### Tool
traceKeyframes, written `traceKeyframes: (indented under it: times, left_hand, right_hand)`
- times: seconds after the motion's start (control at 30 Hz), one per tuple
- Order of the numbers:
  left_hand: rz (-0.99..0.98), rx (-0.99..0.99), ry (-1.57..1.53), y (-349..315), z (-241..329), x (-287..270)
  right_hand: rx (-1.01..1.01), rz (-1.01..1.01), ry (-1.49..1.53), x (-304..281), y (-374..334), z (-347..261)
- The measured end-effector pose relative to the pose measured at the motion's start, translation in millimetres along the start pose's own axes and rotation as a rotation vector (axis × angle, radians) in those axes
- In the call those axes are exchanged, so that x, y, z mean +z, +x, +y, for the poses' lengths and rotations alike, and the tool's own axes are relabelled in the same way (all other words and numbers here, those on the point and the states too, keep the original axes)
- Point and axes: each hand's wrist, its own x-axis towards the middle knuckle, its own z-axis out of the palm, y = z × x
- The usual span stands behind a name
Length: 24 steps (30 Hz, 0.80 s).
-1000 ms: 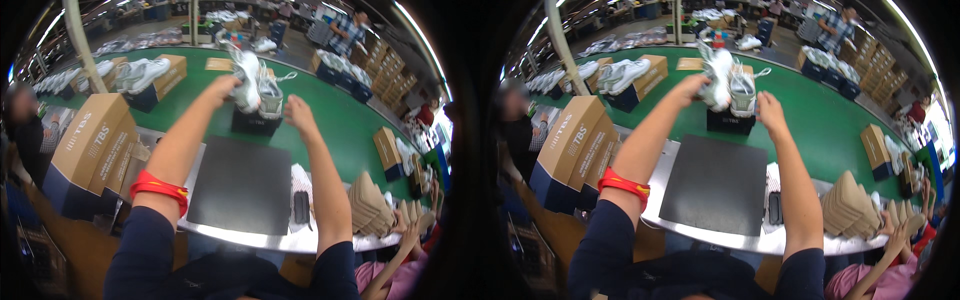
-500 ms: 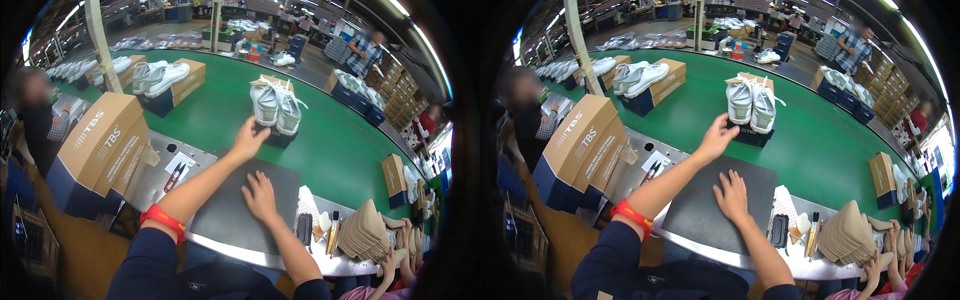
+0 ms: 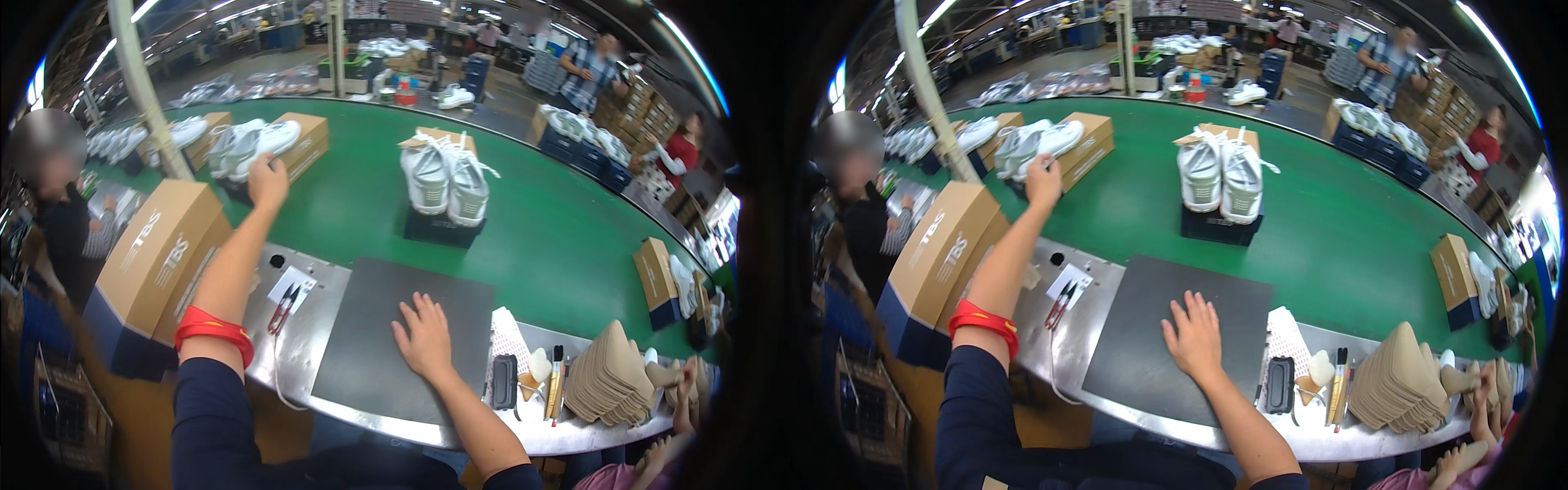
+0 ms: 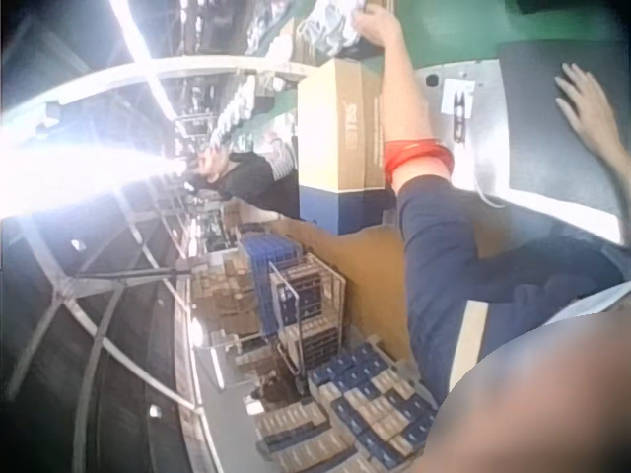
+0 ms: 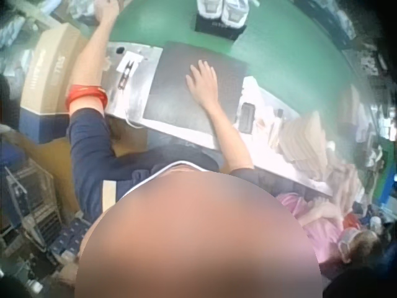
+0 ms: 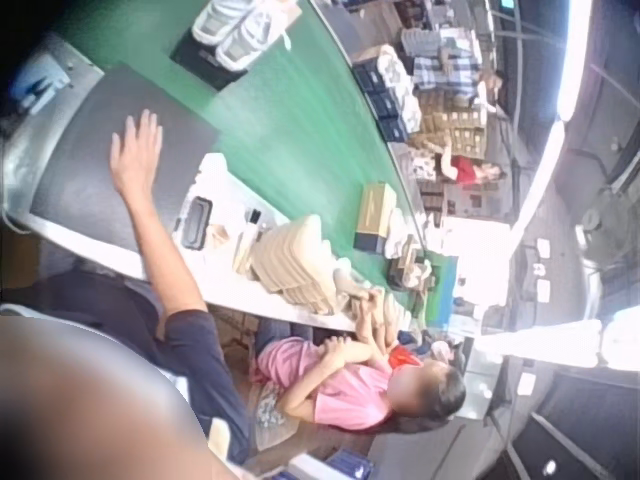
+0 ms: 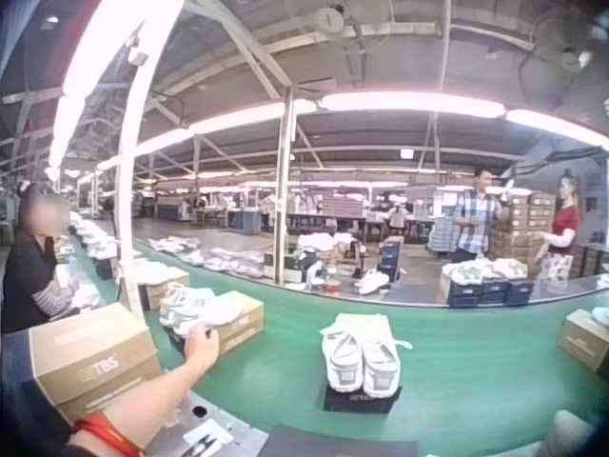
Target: The person inspects white sneakers on a factory assembly line, turning them over to check the soles and uppers, then places them into branded boxes. The person also uses a small tool to adjust or remove a tag from the shoes before packaging.
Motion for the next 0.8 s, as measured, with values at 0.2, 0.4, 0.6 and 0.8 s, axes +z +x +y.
traceKeyframes:
  times: [0.2,0.4,0.6,0.8]
  left_hand:
    - [-0.081,0.238,0.269,127.0,-24.5,26.2]
    - [-0.211,0.001,0.706,158.9,-58.5,33.0]
    - [-0.305,-0.164,0.801,156.0,-50.3,24.3]
    - [-0.34,-0.214,0.827,149.0,-38.1,15.9]
  right_hand:
    - [-0.011,0.026,-0.047,-5.0,1.2,4.4]
    - [0.003,0.018,-0.051,-8.9,1.7,2.6]
    - [0.005,-0.013,-0.046,-12.6,5.2,2.0]
    - [0.043,-0.063,-0.03,-13.3,4.9,0.5]
